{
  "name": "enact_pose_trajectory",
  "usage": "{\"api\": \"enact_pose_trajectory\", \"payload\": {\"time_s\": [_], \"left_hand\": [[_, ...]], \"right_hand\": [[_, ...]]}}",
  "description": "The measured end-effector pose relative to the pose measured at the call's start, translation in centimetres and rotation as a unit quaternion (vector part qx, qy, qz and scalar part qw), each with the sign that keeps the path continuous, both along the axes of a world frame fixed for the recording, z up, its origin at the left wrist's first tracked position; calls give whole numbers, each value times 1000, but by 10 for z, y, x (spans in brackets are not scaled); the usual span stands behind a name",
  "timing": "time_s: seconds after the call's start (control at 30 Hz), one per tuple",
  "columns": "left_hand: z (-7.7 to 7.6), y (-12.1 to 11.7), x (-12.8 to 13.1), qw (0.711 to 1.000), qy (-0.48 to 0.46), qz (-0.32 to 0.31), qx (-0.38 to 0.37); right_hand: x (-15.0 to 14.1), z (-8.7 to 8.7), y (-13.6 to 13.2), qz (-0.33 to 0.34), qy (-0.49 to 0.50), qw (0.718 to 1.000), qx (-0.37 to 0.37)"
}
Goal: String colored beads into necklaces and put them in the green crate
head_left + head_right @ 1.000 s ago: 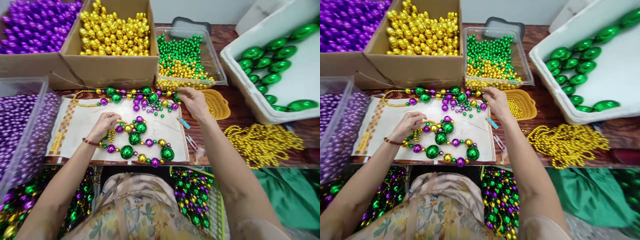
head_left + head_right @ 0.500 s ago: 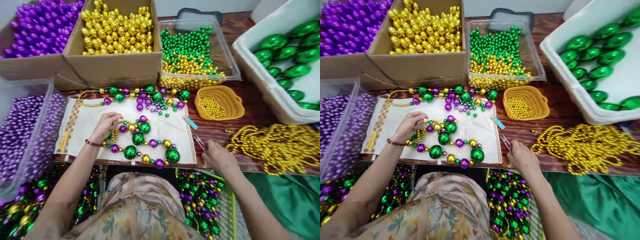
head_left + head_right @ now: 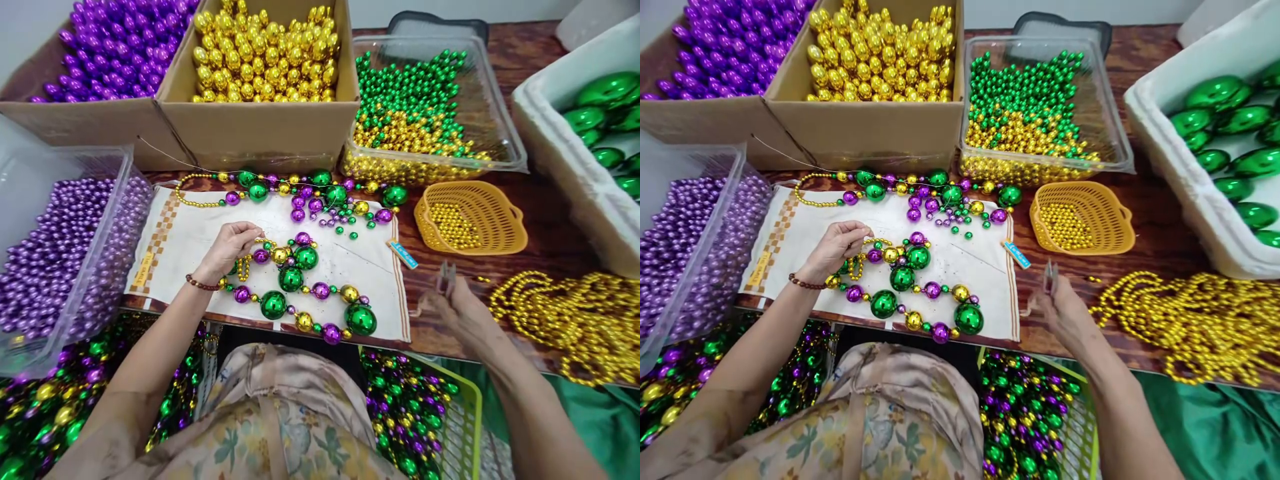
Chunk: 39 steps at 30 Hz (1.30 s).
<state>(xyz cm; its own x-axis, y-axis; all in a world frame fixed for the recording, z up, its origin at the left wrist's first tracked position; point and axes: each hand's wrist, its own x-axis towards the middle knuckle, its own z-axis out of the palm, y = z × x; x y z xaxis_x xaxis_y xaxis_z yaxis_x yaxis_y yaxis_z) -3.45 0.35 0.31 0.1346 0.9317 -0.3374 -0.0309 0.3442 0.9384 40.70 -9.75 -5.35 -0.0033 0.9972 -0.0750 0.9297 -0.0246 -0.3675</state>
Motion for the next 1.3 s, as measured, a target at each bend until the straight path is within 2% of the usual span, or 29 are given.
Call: {"api": "enact_pose_trajectory", "payload": {"time_s": [0.1,0.17,0.23,0.3,0.4,0.6,0.9,1.13,1.23,1.3], "left_hand": [[0,0,0,1000,9,0,2],[1,1,0,1000,19,-2,5],[2,1,0,999,30,-6,10],[2,2,0,999,37,-11,15],[2,4,-1,999,37,-16,21],[-1,7,-1,999,34,-19,18],[0,9,-2,998,41,-32,22],[3,7,-1,997,53,-58,27],[4,6,-1,996,57,-70,24],[3,5,-3,996,64,-65,27]], "right_hand": [[-35,21,27,76,88,993,17],[-69,39,46,120,79,990,7],[-108,58,64,143,-23,989,-7],[-143,75,82,174,-127,976,-28],[-181,88,105,220,-199,954,-36],[-205,73,135,272,-208,939,-38],[-229,63,149,269,-195,941,-65],[-238,49,159,286,-174,940,-64],[-239,52,165,270,-161,947,-73],[-229,60,166,237,-160,955,-77]]}}
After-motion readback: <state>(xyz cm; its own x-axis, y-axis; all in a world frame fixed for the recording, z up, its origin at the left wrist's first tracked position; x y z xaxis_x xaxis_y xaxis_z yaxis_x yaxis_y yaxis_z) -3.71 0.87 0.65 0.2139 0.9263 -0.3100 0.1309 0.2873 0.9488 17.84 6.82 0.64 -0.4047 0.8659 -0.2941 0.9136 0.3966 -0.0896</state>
